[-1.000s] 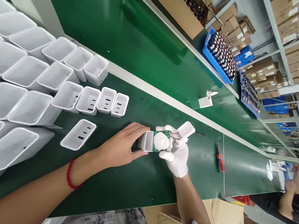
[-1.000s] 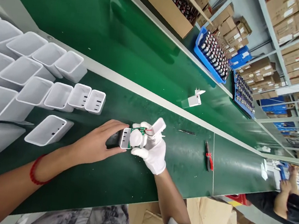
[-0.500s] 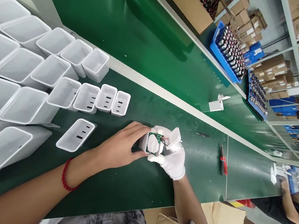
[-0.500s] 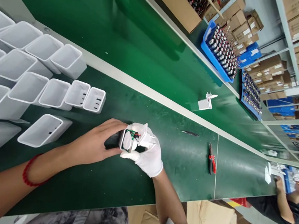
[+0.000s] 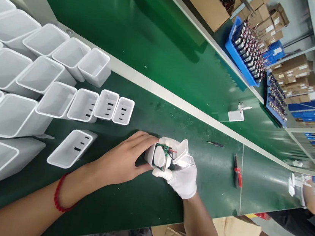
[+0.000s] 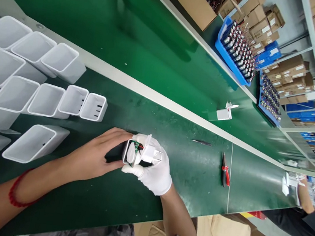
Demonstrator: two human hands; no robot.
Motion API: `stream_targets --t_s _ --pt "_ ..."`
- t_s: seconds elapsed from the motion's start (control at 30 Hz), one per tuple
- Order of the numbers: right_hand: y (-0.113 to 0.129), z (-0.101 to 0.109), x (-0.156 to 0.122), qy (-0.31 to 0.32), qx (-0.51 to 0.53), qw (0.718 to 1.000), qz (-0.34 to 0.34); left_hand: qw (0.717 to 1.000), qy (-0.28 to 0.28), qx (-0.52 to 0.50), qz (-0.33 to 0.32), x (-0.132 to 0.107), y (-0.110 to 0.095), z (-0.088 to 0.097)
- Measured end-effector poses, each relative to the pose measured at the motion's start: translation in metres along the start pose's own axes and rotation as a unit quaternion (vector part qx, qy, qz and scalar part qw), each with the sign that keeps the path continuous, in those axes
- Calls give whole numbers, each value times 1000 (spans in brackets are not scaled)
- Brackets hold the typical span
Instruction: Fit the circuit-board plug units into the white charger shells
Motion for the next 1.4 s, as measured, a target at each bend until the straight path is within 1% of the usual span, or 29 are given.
stream_targets --t_s 0.17,0.23,0.33,0.47,0.63,0.77,0.9,0.97,1.03,1.1,1.2,1.33,1.4 --pt "-6 1 -3 -24 7 999 -33 1000 -8 1 -2 -1 0 0" --pt "-5 0 -3 -24 0 999 -28 1000 -9 6 1 -2 1 -1" --pt "-3 -4 -3 -7 -16 1000 -24 1000 -11 13 4 -3 2 -2" --pt "-1 -2 -5 -20 -48 998 -24 1000 -19 18 1 -3 2 -1" --pt "2 -3 -7 -19 -74 997 -6 1000 -5 25 0 -3 1 -1" --pt "2 -4 -3 -14 -53 998 -24 1000 7 30 0 -2 0 -2" --pt "-2 -5 -1 -30 -5 998 -56 1000 1 25 -2 -2 0 -2" --pt "-5 -7 0 -27 15 998 -61 1000 -1 21 -2 -2 0 -2" --pt "-7 -7 1 -16 6 998 -55 1000 -2 16 0 -1 0 -1" --pt "-9 -6 -1 -5 -10 999 -45 1000 -3 15 2 -1 0 -1" --pt "-14 0 -7 14 4 999 -36 1000 1 18 -4 -1 0 0" --pt "-24 0 -16 50 13 997 -54 999 13 28 -15 -3 0 -2" --pt "-30 -1 -17 35 15 997 -63 999 12 37 -17 -3 0 -3"
Point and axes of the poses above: each hand's wrist, its own x-axis towards the middle knuckle, its own z-axis out of the back of the hand, y = z × x, the point moved 6 cm from there along x, towards the middle knuckle, and after that the axes turned 11 degrees about x, right-handed, at the moved point
